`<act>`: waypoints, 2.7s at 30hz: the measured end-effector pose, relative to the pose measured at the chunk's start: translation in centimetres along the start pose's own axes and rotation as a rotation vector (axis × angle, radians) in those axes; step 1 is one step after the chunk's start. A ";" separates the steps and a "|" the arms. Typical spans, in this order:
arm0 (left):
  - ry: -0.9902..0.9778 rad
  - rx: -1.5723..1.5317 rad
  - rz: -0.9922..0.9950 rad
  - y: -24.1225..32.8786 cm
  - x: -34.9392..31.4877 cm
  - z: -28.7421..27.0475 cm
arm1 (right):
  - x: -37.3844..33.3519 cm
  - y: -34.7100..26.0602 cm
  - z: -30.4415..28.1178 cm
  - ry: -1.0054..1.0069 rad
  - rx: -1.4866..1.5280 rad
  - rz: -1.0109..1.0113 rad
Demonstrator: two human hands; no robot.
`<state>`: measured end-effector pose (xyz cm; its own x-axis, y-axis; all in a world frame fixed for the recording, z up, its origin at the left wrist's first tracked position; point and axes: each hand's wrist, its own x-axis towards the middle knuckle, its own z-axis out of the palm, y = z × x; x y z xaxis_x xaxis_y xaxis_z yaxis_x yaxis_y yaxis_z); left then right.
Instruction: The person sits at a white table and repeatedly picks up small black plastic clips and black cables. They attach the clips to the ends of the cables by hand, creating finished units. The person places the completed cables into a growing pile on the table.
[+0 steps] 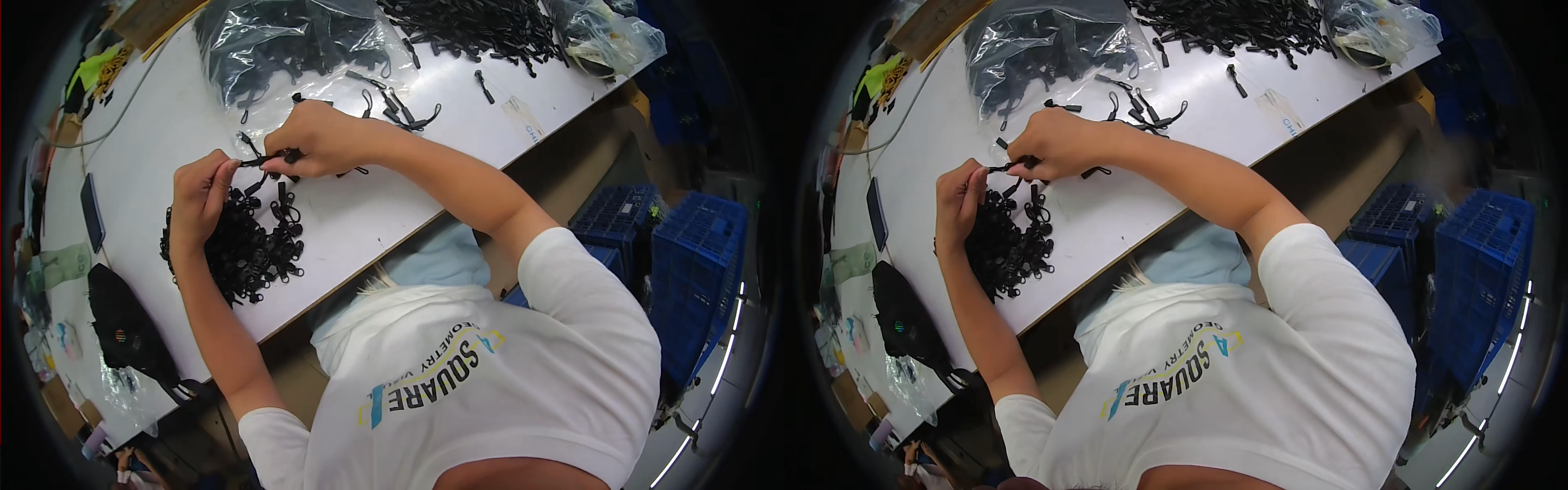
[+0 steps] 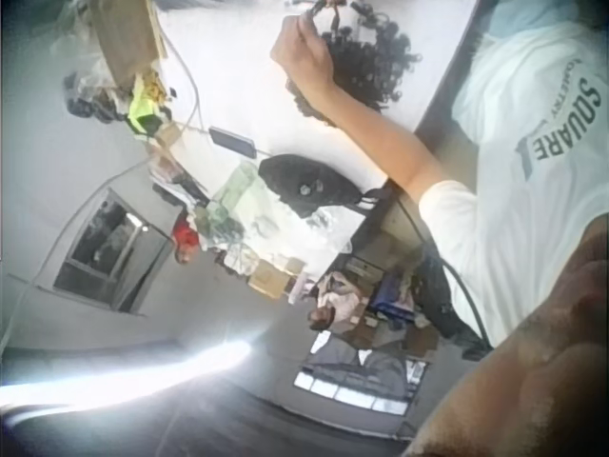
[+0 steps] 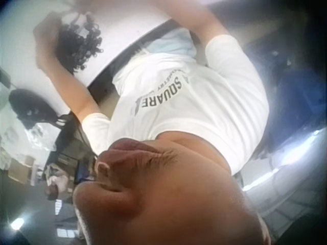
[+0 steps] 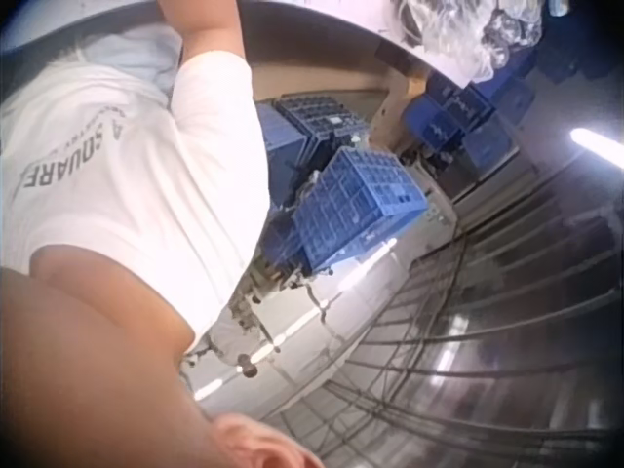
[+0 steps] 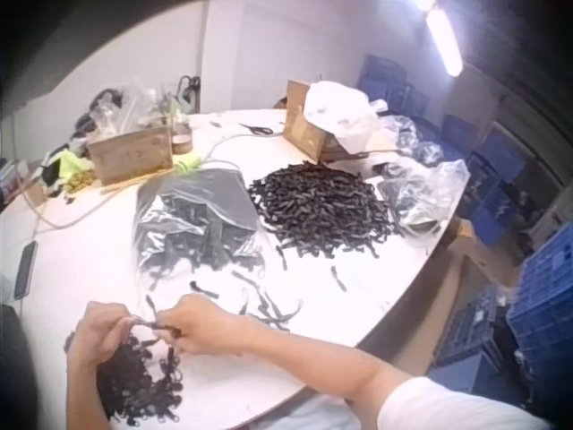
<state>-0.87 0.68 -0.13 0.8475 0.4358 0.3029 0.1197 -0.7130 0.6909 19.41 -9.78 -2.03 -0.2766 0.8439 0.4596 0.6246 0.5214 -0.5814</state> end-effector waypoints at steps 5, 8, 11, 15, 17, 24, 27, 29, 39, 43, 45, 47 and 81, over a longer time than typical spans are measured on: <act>0.156 0.064 -0.014 -0.6 0.1 0.4 | 0.0 -0.3 -1.4 -0.050 0.309 0.141; 0.266 0.282 -0.036 -1.3 -0.1 -0.6 | 0.4 0.7 -2.2 0.058 0.415 0.154; 0.223 0.361 -0.217 -1.0 -0.6 -1.8 | 0.2 2.0 -4.1 0.386 0.562 0.269; 0.071 0.418 -0.345 -0.7 -0.7 -2.9 | -2.4 9.1 -7.0 0.645 1.532 -0.113; -0.040 0.476 -0.444 -0.1 -0.8 -3.0 | -1.6 9.5 -6.1 0.587 1.625 -0.150; -0.199 0.551 -0.386 -1.1 -1.3 -1.7 | 0.9 0.9 -1.7 0.416 0.754 0.583; -0.198 0.586 -0.323 -1.6 -1.4 -1.2 | 0.7 0.9 -1.8 0.264 0.651 0.529; -0.206 0.604 -0.332 -1.1 -1.1 -0.9 | 0.7 0.4 -1.7 0.272 0.682 0.493; -0.147 0.392 -0.332 -0.3 -0.6 -1.0 | 0.6 0.9 -1.4 0.036 0.750 0.460; -0.145 0.194 -0.288 -0.3 -0.4 -1.4 | 0.3 1.6 -0.3 0.058 0.741 0.438; -0.154 0.116 -0.283 -0.3 -0.4 -1.4 | 0.3 1.5 -0.3 0.068 0.712 0.456; -0.148 0.052 -0.265 -0.4 -0.4 -1.3 | 0.2 1.2 -0.4 0.067 0.673 0.484; -0.139 -0.489 -0.131 1.7 -0.2 -0.2 | 0.0 -0.4 -0.4 -0.249 0.693 0.211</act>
<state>-0.93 -0.53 1.07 0.9063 0.4032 0.1266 0.0018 -0.3034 0.9529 19.47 -10.05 -1.55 -0.4100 0.8951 0.1750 0.1042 0.2366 -0.9660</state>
